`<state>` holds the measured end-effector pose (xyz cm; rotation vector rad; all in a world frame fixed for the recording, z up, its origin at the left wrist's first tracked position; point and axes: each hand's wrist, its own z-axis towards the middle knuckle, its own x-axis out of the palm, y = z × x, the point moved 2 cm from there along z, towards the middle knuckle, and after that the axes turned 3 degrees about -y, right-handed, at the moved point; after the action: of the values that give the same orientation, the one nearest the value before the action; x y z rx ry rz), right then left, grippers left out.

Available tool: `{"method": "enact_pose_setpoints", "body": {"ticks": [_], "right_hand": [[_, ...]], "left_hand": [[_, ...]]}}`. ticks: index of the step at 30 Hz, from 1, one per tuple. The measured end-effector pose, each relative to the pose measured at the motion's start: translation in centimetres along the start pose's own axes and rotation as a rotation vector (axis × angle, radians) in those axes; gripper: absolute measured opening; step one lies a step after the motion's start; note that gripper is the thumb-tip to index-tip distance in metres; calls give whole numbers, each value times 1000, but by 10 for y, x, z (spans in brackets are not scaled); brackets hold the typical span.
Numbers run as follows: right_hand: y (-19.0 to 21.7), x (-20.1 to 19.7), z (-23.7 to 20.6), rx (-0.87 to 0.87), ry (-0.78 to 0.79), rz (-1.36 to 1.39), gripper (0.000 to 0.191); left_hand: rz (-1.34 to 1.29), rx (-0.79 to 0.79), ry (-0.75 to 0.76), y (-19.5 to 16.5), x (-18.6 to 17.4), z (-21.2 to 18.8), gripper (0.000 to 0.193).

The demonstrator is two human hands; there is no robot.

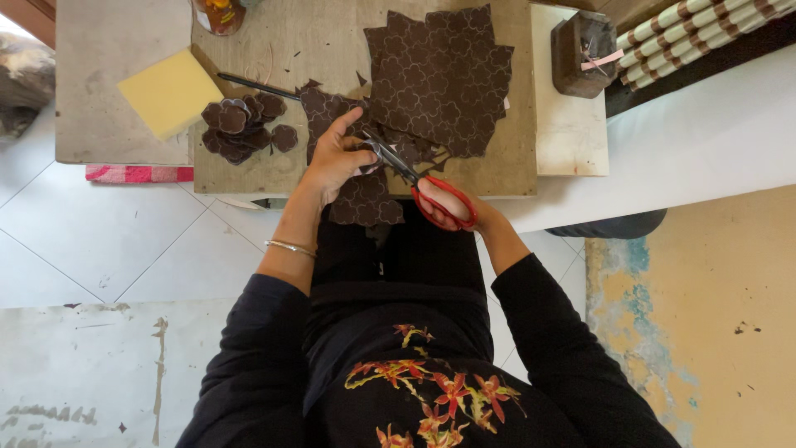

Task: The person uses red-handled scissors to cut flower-shaped pieces from a brown patterned sheet. They work at a table initially, then move to the floor, continuing to cut and stack the shapes.

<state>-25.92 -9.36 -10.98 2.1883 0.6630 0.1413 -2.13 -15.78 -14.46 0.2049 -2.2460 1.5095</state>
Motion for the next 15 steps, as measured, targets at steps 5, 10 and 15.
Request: {"method": "enact_pose_setpoints", "body": {"ticks": [5, 10, 15], "right_hand": [[-11, -1, 9, 4, -43, 38, 62], [-11, -4, 9, -93, -213, -24, 64], [-10, 3, -14, -339, -275, -213, 44]], "left_hand": [[-40, -17, -64, 3, -3, 2, 83], [-98, 19, -229, 8, -6, -3, 52], [-162, 153, -198, 4, 3, -24, 31]]}}
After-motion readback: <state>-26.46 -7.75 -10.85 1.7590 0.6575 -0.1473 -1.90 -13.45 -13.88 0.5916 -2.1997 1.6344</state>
